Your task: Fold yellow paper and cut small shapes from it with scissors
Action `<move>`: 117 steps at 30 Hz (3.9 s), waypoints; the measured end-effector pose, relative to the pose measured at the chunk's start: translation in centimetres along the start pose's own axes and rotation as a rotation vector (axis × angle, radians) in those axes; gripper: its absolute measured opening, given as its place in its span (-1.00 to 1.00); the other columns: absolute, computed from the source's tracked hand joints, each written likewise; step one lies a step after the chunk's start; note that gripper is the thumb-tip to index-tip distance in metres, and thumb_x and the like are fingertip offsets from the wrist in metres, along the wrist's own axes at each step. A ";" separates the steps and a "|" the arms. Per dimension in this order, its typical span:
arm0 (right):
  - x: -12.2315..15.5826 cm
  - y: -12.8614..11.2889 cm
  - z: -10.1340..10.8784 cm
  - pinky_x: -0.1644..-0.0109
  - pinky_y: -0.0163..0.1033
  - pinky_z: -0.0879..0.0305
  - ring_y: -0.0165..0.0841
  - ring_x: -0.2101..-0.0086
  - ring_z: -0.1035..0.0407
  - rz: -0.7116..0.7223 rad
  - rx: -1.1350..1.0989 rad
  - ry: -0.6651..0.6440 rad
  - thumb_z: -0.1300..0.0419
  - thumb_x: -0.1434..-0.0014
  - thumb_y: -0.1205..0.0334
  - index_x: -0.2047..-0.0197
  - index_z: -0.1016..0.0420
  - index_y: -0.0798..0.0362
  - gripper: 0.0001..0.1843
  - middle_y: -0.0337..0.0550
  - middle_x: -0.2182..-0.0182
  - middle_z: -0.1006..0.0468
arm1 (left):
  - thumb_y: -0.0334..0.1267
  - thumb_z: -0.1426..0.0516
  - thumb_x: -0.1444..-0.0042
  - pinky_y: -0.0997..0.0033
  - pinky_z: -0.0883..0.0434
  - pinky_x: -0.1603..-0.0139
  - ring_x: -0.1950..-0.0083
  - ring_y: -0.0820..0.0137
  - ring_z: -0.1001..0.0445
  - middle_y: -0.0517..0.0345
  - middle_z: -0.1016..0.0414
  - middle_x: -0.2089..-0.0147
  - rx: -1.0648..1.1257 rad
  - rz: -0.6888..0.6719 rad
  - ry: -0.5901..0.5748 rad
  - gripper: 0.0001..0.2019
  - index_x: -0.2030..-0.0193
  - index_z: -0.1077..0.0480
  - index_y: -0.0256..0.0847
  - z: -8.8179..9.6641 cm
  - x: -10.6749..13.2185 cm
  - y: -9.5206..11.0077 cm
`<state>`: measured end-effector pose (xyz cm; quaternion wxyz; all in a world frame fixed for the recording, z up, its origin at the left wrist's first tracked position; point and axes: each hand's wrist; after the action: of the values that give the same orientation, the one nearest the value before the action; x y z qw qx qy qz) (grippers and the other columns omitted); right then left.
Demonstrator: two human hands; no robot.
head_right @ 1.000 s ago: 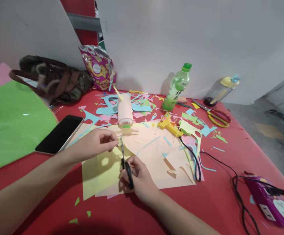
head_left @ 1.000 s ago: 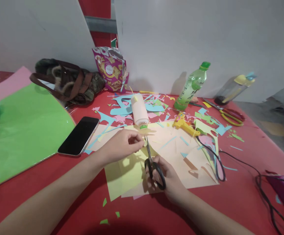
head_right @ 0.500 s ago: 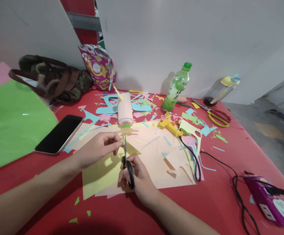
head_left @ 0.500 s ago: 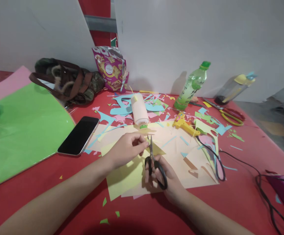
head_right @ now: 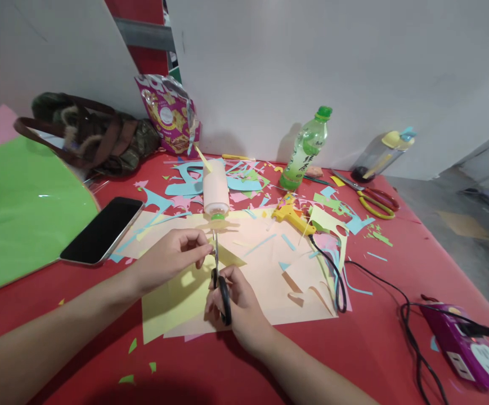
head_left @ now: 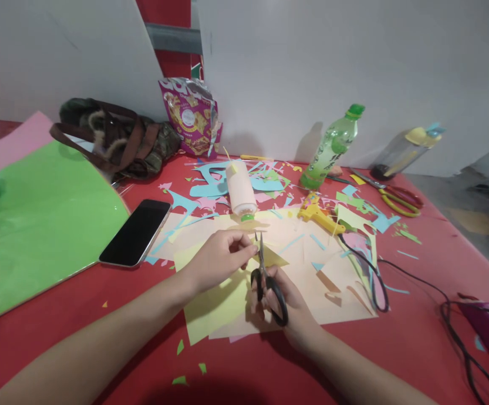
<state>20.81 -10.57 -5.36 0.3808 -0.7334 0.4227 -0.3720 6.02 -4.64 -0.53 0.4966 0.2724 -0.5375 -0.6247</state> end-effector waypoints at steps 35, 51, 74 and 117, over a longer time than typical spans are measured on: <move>-0.1 -1.0 -0.7 0.61 -0.45 -0.08 -0.60 0.67 -0.20 -0.071 -0.016 0.036 -0.27 0.21 -0.02 0.49 -0.09 0.03 -0.55 -0.42 0.61 -0.28 | -0.23 -0.06 0.07 0.57 -0.18 0.54 0.55 0.54 -0.22 0.27 -0.27 0.59 -0.123 0.010 0.052 -0.85 0.49 -0.32 -0.28 1.1 -0.2 0.4; -0.1 -0.3 -0.4 0.60 -0.45 -0.13 -0.57 0.64 -0.23 -0.036 -0.059 -0.018 -0.24 0.12 0.03 0.44 -0.09 0.01 -0.62 -0.42 0.58 -0.27 | -0.23 -0.03 0.04 0.59 -0.17 0.55 0.56 0.56 -0.20 0.30 -0.23 0.60 -0.046 -0.003 -0.042 -0.85 0.51 -0.27 -0.28 1.0 -0.1 0.2; 0.1 -0.8 -0.8 0.61 -0.42 -0.13 -0.58 0.67 -0.21 -0.082 -0.052 0.016 -0.26 0.18 0.01 0.48 -0.08 0.02 -0.57 -0.39 0.57 -0.32 | -0.24 -0.03 0.07 0.58 -0.17 0.54 0.54 0.54 -0.21 0.27 -0.26 0.58 -0.157 -0.029 -0.024 -0.86 0.50 -0.30 -0.28 1.6 -0.2 0.2; 0.0 -1.1 -1.0 0.66 -0.46 0.00 -0.62 0.72 -0.03 -0.043 -0.048 -0.010 -0.25 0.14 0.03 0.51 -0.04 0.01 -0.58 -0.47 0.66 -0.15 | -0.18 -0.03 0.05 0.56 -0.22 0.51 0.53 0.51 -0.27 0.25 -0.30 0.57 -0.192 -0.057 -0.020 -0.81 0.52 -0.29 -0.27 2.2 -0.3 0.3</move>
<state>20.31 -10.38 -3.94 0.3570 -0.7532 0.4137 -0.3662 4.34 -3.46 0.26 0.4969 0.2324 -0.4723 -0.6899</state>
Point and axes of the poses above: each hand's wrist, its own x-axis away from the middle knuckle, its own z-axis out of the back of the hand, y = z × x
